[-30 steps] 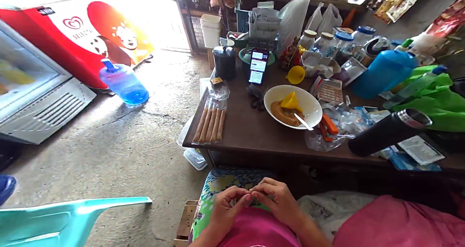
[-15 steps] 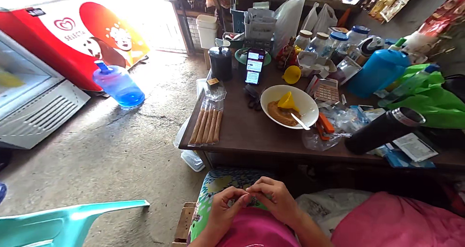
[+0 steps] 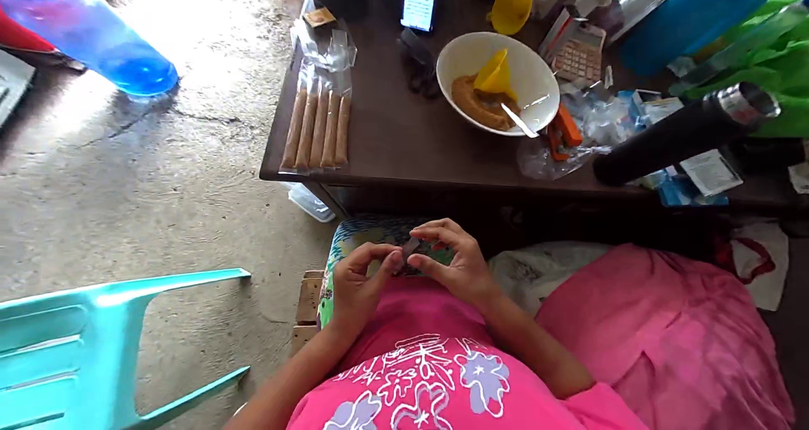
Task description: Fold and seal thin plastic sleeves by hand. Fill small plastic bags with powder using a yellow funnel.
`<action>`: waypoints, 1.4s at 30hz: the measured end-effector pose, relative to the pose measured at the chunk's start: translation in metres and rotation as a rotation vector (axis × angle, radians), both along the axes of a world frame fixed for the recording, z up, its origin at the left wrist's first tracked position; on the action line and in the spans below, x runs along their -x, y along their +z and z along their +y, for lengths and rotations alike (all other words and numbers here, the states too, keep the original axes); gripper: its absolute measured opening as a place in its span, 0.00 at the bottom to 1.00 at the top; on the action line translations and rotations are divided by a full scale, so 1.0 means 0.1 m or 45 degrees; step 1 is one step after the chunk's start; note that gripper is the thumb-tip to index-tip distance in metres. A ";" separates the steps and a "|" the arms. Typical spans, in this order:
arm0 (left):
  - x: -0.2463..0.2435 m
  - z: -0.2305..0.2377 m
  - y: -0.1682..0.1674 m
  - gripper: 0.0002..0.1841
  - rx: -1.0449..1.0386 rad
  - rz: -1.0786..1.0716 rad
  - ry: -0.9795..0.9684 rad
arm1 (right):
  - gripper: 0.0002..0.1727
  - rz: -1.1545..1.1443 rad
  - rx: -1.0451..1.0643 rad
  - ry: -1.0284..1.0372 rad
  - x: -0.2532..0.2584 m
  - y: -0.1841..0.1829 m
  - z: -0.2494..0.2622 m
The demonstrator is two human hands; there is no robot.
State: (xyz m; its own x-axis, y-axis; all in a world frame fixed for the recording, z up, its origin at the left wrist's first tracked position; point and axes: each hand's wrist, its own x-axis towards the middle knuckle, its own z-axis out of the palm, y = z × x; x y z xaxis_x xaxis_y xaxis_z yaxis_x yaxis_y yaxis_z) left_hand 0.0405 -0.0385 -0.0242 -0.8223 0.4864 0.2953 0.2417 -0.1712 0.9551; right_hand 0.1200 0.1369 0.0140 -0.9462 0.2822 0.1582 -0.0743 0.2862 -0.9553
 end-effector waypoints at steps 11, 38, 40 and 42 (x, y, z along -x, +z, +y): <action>-0.02 0.00 0.00 0.05 -0.010 0.010 -0.002 | 0.10 -0.026 0.174 -0.016 0.06 0.05 -0.07; -0.04 -0.01 -0.01 0.05 -0.044 -0.013 -0.066 | 0.07 0.175 0.055 0.046 0.05 -0.01 -0.08; -0.04 -0.02 -0.01 0.05 -0.036 -0.007 -0.079 | 0.07 0.191 0.046 0.049 0.05 -0.02 -0.08; -0.04 -0.01 -0.01 0.05 -0.029 0.001 -0.089 | 0.07 0.200 0.047 0.047 0.05 -0.02 -0.09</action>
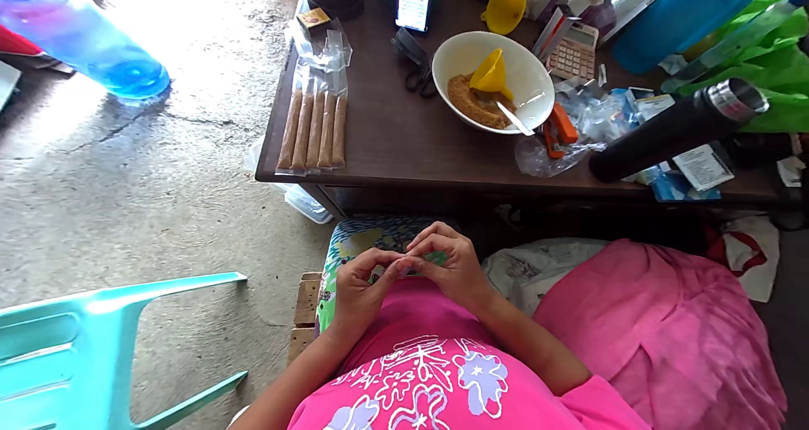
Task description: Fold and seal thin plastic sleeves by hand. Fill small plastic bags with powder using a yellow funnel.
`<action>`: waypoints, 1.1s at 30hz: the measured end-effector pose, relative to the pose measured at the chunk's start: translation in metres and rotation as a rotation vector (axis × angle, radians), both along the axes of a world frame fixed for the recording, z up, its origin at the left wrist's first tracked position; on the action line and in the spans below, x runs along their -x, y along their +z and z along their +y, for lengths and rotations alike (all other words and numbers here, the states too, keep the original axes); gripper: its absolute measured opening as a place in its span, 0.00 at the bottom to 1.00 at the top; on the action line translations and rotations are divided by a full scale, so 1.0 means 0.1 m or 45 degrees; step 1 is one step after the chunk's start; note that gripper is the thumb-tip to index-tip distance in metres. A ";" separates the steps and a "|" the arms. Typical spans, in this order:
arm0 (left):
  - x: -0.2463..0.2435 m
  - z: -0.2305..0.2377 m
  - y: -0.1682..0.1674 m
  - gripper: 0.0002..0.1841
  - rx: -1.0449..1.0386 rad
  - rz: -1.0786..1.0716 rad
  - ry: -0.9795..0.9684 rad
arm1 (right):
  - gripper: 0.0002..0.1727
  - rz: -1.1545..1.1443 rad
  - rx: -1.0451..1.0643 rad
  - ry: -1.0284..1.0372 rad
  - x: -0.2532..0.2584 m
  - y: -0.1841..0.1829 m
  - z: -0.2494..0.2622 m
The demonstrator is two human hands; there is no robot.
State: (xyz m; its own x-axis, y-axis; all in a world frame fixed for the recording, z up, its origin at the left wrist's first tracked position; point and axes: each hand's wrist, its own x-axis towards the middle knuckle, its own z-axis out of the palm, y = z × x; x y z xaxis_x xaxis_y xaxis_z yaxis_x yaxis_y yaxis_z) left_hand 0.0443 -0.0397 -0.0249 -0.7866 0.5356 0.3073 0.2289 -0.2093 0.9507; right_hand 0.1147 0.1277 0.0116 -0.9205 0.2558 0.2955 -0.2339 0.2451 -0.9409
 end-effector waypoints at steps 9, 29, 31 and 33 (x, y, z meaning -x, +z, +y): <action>0.00 0.01 -0.01 0.05 -0.008 -0.047 -0.019 | 0.12 0.019 -0.058 0.104 0.01 -0.01 0.01; 0.02 0.02 -0.04 0.05 0.027 -0.014 -0.079 | 0.14 0.071 -0.216 0.059 0.01 -0.05 0.07; 0.02 0.03 -0.05 0.05 0.024 -0.009 -0.072 | 0.14 0.048 -0.241 0.106 0.01 -0.04 0.08; 0.02 0.03 -0.04 0.04 0.024 -0.004 -0.058 | 0.14 0.057 -0.238 0.132 0.02 -0.04 0.09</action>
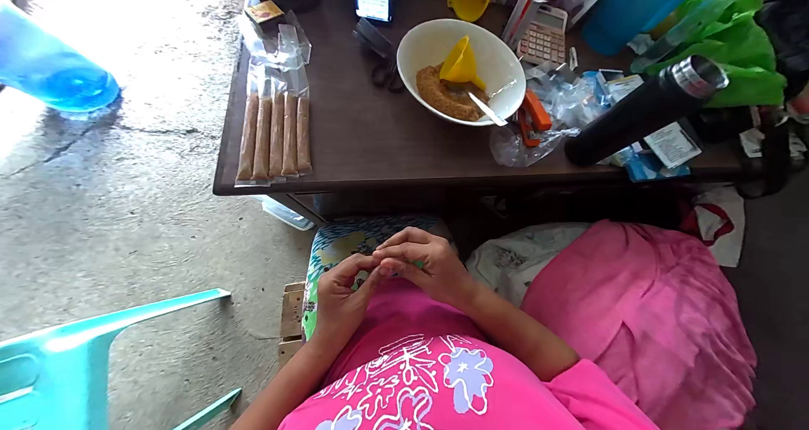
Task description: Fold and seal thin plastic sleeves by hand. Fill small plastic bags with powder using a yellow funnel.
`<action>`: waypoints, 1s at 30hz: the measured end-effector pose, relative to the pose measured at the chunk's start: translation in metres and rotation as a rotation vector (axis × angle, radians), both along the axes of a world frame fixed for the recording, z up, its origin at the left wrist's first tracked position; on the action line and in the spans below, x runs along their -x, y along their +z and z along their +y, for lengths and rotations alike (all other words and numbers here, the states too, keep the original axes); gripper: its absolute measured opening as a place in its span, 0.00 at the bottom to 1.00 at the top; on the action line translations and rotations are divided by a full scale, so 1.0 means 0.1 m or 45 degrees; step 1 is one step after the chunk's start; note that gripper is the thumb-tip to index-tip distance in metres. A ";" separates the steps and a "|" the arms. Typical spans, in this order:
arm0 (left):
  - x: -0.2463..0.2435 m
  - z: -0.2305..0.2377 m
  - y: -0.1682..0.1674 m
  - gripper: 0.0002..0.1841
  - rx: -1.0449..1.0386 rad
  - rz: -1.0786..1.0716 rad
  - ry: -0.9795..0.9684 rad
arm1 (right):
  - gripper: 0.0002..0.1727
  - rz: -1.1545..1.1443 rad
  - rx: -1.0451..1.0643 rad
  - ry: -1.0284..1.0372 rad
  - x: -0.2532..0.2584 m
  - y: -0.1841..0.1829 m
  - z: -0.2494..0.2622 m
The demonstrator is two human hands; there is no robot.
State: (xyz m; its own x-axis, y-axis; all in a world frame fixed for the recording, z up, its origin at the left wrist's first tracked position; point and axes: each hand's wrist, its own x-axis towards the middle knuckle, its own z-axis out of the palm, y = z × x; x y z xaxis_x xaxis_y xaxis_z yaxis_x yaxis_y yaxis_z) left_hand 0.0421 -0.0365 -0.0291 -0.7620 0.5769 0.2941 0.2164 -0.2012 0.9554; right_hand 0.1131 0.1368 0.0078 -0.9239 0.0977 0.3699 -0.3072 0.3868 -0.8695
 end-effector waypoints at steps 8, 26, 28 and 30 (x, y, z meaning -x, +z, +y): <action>0.00 0.02 0.01 0.05 -0.010 -0.006 0.008 | 0.09 -0.010 0.009 -0.112 -0.04 -0.04 0.02; -0.02 0.00 -0.02 0.04 0.026 0.005 -0.049 | 0.31 -0.537 -0.930 -1.331 -0.37 0.02 2.18; -0.02 0.01 -0.01 0.04 0.025 0.004 -0.051 | 0.30 -0.561 -1.050 -1.305 -0.34 -0.08 2.20; -0.02 0.02 -0.01 0.05 0.014 0.005 -0.051 | 0.21 -0.459 -1.096 -1.353 -0.33 -0.14 2.14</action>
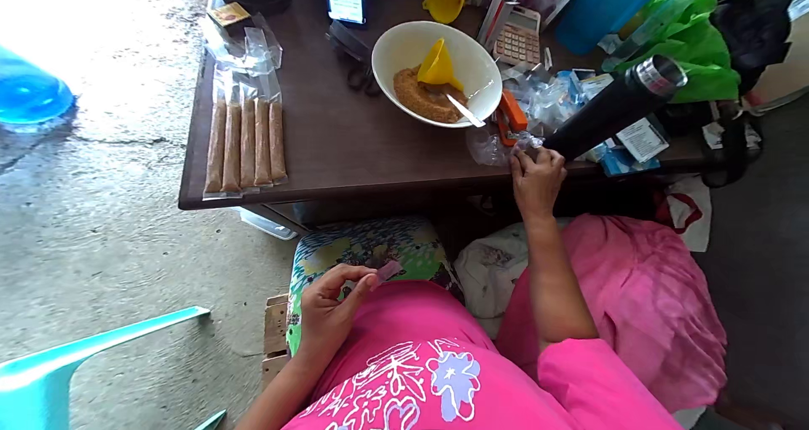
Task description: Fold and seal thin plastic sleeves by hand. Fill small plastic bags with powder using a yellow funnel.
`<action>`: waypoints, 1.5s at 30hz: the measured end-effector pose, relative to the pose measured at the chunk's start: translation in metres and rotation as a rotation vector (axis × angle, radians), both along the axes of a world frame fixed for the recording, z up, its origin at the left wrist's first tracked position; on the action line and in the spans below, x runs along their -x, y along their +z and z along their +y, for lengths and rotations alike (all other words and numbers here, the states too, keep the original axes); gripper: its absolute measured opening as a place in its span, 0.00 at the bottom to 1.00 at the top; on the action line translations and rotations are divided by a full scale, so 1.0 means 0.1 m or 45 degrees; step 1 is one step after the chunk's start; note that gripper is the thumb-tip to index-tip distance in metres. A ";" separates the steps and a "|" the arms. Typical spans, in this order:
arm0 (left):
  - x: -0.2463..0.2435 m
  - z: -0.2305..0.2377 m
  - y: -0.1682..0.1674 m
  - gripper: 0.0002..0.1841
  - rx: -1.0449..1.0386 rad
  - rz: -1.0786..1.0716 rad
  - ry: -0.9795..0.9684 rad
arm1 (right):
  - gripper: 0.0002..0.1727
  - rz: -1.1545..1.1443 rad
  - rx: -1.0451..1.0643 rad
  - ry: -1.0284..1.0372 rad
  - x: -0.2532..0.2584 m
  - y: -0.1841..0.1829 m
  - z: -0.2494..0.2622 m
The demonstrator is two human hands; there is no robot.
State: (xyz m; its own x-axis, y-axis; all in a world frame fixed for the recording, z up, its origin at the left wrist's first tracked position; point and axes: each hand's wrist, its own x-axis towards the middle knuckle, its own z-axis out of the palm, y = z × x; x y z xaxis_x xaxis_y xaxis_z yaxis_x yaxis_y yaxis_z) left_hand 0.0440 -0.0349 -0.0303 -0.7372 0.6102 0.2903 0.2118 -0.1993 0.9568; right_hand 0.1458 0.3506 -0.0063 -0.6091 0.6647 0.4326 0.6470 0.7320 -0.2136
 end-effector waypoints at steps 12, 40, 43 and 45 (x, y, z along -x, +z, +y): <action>0.01 -0.06 0.00 0.04 -0.001 0.001 0.011 | 0.32 0.295 0.230 -0.164 0.18 0.10 0.06; 0.06 0.02 -0.01 0.05 0.025 -0.001 -0.025 | 0.19 0.502 -0.299 0.338 0.42 0.20 -0.51; 0.06 0.01 -0.01 0.05 0.025 0.000 -0.016 | 0.26 0.447 -0.159 0.247 0.52 0.25 -0.50; 0.07 -0.01 -0.02 0.05 0.016 -0.004 -0.005 | 0.20 0.409 -0.032 0.272 0.56 0.25 -0.50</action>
